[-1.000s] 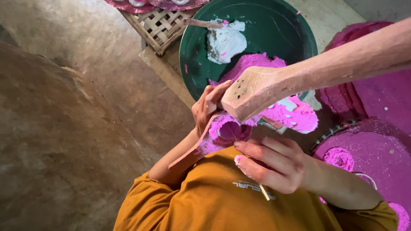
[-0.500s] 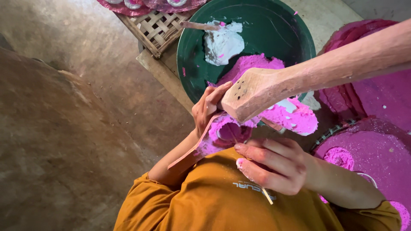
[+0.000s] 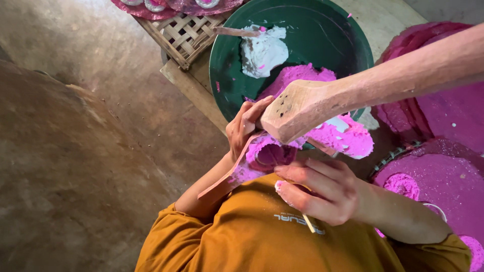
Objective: The person applies a pink paste to circular molds and bases using a wooden tool and thin sticks.
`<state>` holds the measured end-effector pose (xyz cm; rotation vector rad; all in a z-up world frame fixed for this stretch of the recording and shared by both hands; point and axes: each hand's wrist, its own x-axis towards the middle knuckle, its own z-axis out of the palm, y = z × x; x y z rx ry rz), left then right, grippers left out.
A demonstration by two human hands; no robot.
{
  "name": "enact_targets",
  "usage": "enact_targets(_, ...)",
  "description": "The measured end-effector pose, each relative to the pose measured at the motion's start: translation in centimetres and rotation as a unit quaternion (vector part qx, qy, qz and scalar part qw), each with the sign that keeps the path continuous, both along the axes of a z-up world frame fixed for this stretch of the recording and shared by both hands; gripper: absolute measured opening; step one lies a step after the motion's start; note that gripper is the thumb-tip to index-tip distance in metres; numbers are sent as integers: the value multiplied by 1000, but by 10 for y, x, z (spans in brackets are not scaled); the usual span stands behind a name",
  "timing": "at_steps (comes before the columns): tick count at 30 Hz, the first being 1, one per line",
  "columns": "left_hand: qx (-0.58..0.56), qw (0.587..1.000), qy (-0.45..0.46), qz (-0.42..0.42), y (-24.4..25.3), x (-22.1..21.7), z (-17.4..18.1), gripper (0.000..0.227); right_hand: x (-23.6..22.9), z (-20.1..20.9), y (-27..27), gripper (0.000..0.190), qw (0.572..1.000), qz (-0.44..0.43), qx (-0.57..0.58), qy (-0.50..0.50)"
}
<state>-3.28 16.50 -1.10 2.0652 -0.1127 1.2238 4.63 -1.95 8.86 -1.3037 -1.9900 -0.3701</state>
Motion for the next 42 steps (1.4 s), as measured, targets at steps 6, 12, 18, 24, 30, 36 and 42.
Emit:
enact_targets(6,-58,997,43,14,6,-10,3,45,-9,-7,19,26,1000,-3,1,23)
enact_targets(12,6,998,18,62,15,-23,13,52,3,0,3,29,992,32,-25,119)
enact_targets(18,-160,979,106,70,25,-39,8,56,4,-7,-66,20,923,48,43,380)
enact_targets(24,-567,782,42,-257,32,-35,10,59,7,-47,-53,13,609,99,232,752)
enact_targets(30,-691,427,-102,-574,33,-25,45,56,12,-90,-20,10,495,14,170,852)
enact_targets(36,-732,270,-105,-616,23,-23,62,56,57,-120,-48,7,662,-152,304,668)
enact_targets(42,-752,228,-108,-609,22,-27,63,53,107,-151,-61,15,806,-427,14,409)
